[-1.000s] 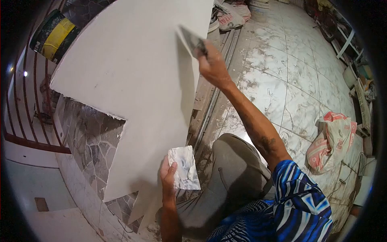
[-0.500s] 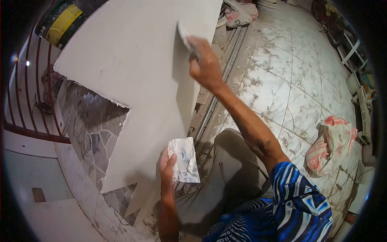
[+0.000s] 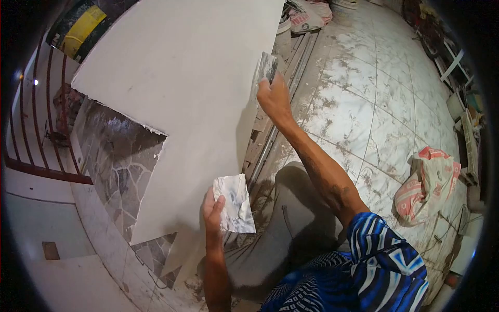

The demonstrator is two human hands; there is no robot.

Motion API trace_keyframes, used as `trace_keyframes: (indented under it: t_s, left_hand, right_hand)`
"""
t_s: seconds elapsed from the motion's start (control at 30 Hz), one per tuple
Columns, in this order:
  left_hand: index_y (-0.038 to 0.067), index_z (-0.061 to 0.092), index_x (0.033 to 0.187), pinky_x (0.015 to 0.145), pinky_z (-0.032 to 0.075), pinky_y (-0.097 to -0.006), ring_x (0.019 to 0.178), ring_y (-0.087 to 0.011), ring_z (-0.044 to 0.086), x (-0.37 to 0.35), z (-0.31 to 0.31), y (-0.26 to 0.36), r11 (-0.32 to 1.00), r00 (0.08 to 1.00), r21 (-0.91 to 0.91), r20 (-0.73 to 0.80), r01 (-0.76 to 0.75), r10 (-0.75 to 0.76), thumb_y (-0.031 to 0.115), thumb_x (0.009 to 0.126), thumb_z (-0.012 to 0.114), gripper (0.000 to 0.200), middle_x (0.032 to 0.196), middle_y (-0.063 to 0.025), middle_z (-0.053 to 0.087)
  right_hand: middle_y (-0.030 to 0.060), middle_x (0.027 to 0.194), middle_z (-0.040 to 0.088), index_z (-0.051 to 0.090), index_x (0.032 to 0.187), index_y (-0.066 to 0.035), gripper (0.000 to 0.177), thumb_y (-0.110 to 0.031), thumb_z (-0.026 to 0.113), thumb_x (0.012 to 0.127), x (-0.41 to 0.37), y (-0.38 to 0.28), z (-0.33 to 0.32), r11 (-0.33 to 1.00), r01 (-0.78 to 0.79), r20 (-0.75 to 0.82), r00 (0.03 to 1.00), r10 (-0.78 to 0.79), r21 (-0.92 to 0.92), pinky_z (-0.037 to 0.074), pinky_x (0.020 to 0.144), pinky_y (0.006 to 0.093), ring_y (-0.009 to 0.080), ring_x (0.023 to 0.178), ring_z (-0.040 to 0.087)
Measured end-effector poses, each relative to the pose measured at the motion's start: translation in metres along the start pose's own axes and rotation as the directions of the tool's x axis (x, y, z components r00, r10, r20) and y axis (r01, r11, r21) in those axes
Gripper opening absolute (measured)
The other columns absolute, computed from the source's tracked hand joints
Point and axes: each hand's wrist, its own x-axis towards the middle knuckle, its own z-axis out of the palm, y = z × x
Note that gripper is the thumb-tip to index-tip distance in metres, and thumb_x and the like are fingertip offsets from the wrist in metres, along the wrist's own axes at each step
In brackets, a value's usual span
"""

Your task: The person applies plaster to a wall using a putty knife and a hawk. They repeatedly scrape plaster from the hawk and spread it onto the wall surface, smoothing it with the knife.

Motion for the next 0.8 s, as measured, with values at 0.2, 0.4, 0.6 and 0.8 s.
trace_keyframes:
  t_s: [0.2,0.4,0.6,0.8]
  left_hand:
    - [-0.005,0.047,0.136,0.102,0.044,-0.0335,0.112,-0.0189,0.058,0.001,-0.001,0.000,1.000,0.999,-0.010,0.028,0.016,-0.015,0.013,0.098,0.053,0.043,0.124,-0.0131,0.060]
    - [-0.006,0.046,0.136,0.102,0.045,-0.0344,0.113,-0.0194,0.058,0.000,0.002,0.002,0.999,0.999,-0.017,0.024,0.032,-0.032,0.014,0.098,0.054,0.044,0.125,-0.0136,0.060]
    - [-0.005,0.049,0.135,0.102,0.043,-0.0328,0.112,-0.0177,0.057,-0.001,-0.004,-0.003,1.000,1.000,0.005,0.021,0.006,-0.006,0.014,0.098,0.054,0.042,0.124,-0.0119,0.059]
    - [-0.005,0.049,0.136,0.103,0.042,-0.0322,0.113,-0.0170,0.056,-0.002,-0.006,-0.004,1.000,1.000,0.027,0.011,-0.001,0.001,0.014,0.098,0.055,0.043,0.124,-0.0110,0.059]
  right_hand:
    - [0.0316,0.118,0.053,0.052,0.118,0.009,0.040,-0.003,0.059,0.081,-0.016,-0.044,0.034,0.947,0.300,-0.080,0.947,-0.310,-0.118,0.049,0.087,0.0508,0.0453,0.107,0.055]
    - [0.0258,0.110,0.052,0.051,0.119,0.008,0.050,0.006,0.063,0.071,-0.066,-0.071,0.032,0.666,0.740,-0.023,0.667,-0.745,-0.095,0.051,0.083,0.0467,0.0423,0.101,0.054]
    - [0.0328,0.109,0.053,0.052,0.113,0.013,0.032,-0.002,0.052,0.084,-0.028,-0.018,0.014,0.997,0.083,0.006,0.997,-0.083,0.000,0.049,0.087,0.0498,0.0453,0.099,0.056]
    - [0.0303,0.113,0.054,0.053,0.110,0.010,0.027,-0.003,0.052,0.086,-0.033,-0.066,0.042,0.940,0.285,-0.079,0.950,-0.304,-0.189,0.052,0.077,0.0428,0.0375,0.098,0.060]
